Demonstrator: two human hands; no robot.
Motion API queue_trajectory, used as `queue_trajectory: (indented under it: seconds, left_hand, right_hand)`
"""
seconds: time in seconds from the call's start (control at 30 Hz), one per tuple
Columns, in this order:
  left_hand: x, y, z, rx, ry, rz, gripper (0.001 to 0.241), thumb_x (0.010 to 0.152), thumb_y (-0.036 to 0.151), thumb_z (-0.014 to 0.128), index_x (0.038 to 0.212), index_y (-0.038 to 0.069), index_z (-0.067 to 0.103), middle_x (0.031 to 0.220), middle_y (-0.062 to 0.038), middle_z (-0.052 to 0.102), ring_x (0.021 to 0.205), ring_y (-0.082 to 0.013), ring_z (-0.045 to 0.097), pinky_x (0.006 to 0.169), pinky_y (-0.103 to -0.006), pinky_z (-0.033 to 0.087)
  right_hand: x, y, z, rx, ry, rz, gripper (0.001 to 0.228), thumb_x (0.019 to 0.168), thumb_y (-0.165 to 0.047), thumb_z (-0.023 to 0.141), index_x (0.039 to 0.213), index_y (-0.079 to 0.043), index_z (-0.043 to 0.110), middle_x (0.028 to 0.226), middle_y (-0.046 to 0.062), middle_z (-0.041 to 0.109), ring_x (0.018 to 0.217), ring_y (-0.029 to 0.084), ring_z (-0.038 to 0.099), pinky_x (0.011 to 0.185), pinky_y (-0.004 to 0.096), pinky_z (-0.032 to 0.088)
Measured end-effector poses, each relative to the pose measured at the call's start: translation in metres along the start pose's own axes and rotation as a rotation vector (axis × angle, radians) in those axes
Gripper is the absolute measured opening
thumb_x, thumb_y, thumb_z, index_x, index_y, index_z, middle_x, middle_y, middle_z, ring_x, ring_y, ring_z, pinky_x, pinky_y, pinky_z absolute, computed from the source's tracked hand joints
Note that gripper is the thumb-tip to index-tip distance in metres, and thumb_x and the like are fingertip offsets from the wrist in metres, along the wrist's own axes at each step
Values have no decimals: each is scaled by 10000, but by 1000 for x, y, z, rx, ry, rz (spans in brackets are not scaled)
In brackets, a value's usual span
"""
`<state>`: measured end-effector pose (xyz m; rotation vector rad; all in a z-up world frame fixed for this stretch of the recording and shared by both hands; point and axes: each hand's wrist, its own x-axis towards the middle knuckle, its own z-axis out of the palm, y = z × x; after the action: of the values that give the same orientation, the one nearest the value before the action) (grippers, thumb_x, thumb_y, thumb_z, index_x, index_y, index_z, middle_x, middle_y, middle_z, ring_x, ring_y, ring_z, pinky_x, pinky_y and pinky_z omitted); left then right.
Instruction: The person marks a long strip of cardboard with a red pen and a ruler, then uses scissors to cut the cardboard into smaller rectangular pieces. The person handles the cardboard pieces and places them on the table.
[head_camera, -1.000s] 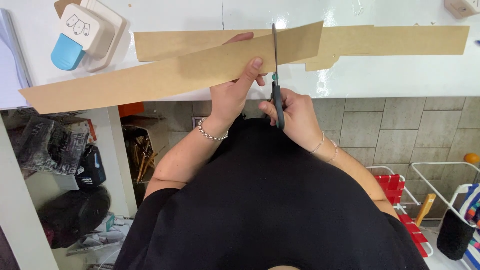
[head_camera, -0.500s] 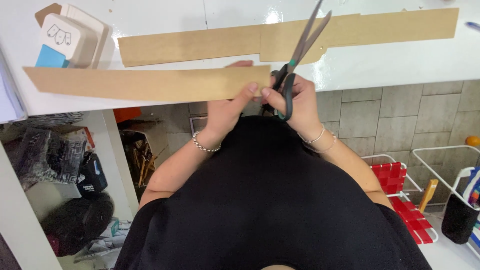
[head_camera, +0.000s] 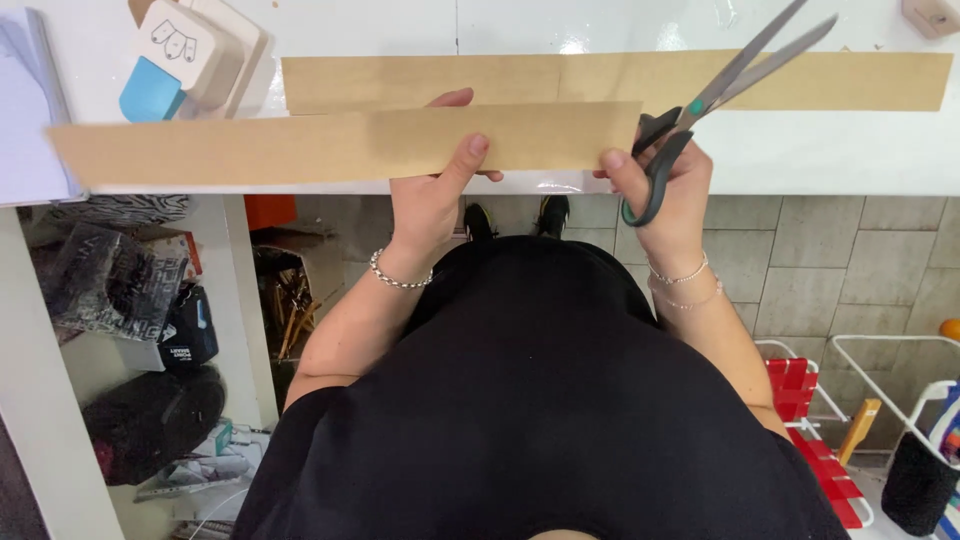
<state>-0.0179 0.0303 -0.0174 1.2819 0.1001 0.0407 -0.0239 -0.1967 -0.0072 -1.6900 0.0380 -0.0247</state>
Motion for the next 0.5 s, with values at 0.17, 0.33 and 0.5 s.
queue_trajectory:
  seconds: [0.17,0.33,0.5]
  left_hand:
    - [4,17,6,15,25,94,439,949,239,709,1280,-1,546,1269,-118,569,734,-283,667,606,-330,655]
    - [7,29,6,60,16,146,419,975,287,686,1294,54,546,1230,-79,579,635,-242,682,645,-303,646]
    - [3,32,13,61,11,161,378,976,257,694,1281,70,574,1259,-74,574,718,-251,684,644,-294,666]
  right_hand:
    - [-21,4,14,42,-243,-29,598,943,-626,515,1145,-62,504,1017,80,575,956,174,608,782,284,507]
    - [-38,2,30,-8,-450,29,636,913,-686,463,1135,-94,527,1033,42,628,940,145,613,820,293,493]
    - [-30,-21,37,-182,-573,55,645,852,-739,441,1025,-125,529,928,-17,612,750,117,545,730,284,460]
